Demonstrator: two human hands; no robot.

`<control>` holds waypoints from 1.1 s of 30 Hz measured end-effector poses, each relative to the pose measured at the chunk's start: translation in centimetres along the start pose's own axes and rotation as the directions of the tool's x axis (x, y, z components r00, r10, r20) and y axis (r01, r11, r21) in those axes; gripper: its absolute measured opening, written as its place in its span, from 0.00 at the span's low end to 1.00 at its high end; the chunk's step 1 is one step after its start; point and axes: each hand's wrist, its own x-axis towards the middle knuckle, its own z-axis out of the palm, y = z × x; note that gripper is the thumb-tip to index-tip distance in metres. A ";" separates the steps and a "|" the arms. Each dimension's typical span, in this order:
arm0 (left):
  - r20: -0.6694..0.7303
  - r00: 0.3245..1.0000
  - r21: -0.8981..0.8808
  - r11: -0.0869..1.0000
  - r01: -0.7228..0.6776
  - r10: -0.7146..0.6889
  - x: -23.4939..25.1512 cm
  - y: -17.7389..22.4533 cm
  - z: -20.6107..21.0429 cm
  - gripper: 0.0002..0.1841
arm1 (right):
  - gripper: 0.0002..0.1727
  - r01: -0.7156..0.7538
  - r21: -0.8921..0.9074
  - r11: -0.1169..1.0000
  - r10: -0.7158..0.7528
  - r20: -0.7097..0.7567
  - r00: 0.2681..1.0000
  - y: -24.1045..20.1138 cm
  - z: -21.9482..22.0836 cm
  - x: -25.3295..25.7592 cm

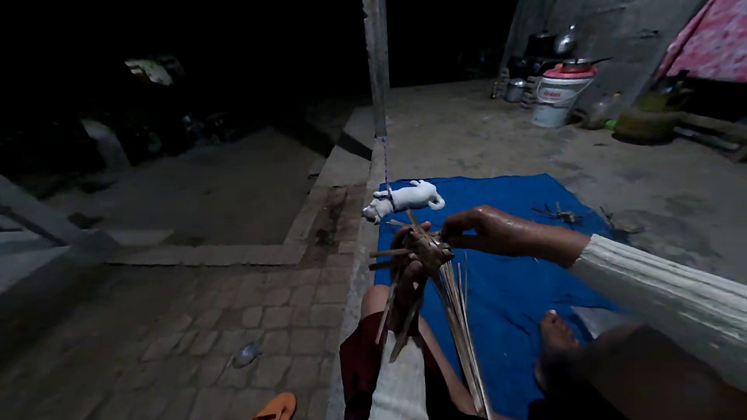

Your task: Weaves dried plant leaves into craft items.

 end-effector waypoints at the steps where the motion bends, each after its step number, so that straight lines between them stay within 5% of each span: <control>1: 0.059 0.997 -0.030 0.999 -0.044 0.046 -0.1 -1.5 -1.6 0.31 | 0.06 -0.013 0.027 1.000 0.012 0.029 0.999 -0.1 0.0 0.0; 4: 0.060 0.994 -0.092 0.993 -0.080 0.086 -0.3 -2.8 -3.0 0.29 | 0.06 -0.043 0.087 0.995 0.036 0.090 0.995 -0.4 0.0 0.0; 10: -0.238 0.952 0.143 0.977 -0.160 0.191 -0.2 -3.4 -1.6 0.37 | 0.12 -0.228 0.210 0.951 0.159 0.302 0.940 -1.0 0.2 0.0; 15: -0.236 0.921 0.418 0.888 -0.191 0.309 -0.2 -2.1 1.3 0.37 | 0.09 -0.266 0.309 0.913 0.177 0.287 0.941 -1.5 1.7 0.3; 20: -0.282 0.883 0.379 0.889 -0.256 0.375 0.7 -0.8 2.9 0.32 | 0.05 -0.264 0.384 0.885 0.136 0.329 0.935 -1.9 2.3 0.3; 23: -0.135 0.869 0.341 0.846 -0.411 0.476 0.9 -0.7 3.4 0.22 | 0.09 -0.316 0.517 0.795 0.156 0.330 0.931 -2.2 2.2 0.2; 24: -0.536 0.807 0.327 0.942 -0.073 0.249 1.0 2.2 8.4 0.17 | 0.10 -0.322 0.541 0.777 0.159 0.326 0.932 -2.3 2.2 0.2; 25: -0.574 0.790 0.352 0.936 -0.003 0.218 1.0 2.7 9.1 0.18 | 0.11 -0.318 0.554 0.769 0.156 0.320 0.935 -2.2 2.2 0.2; 29: -0.207 0.895 0.397 0.870 -0.292 0.394 -0.2 -2.1 0.5 0.30 | 0.12 -0.283 0.496 0.821 0.108 0.351 0.930 -2.0 2.1 0.3; 33: -0.418 0.888 0.044 0.981 -0.190 0.191 0.1 -1.7 2.5 0.15 | 0.12 -0.297 0.364 0.883 0.106 0.460 0.881 -2.4 1.3 0.3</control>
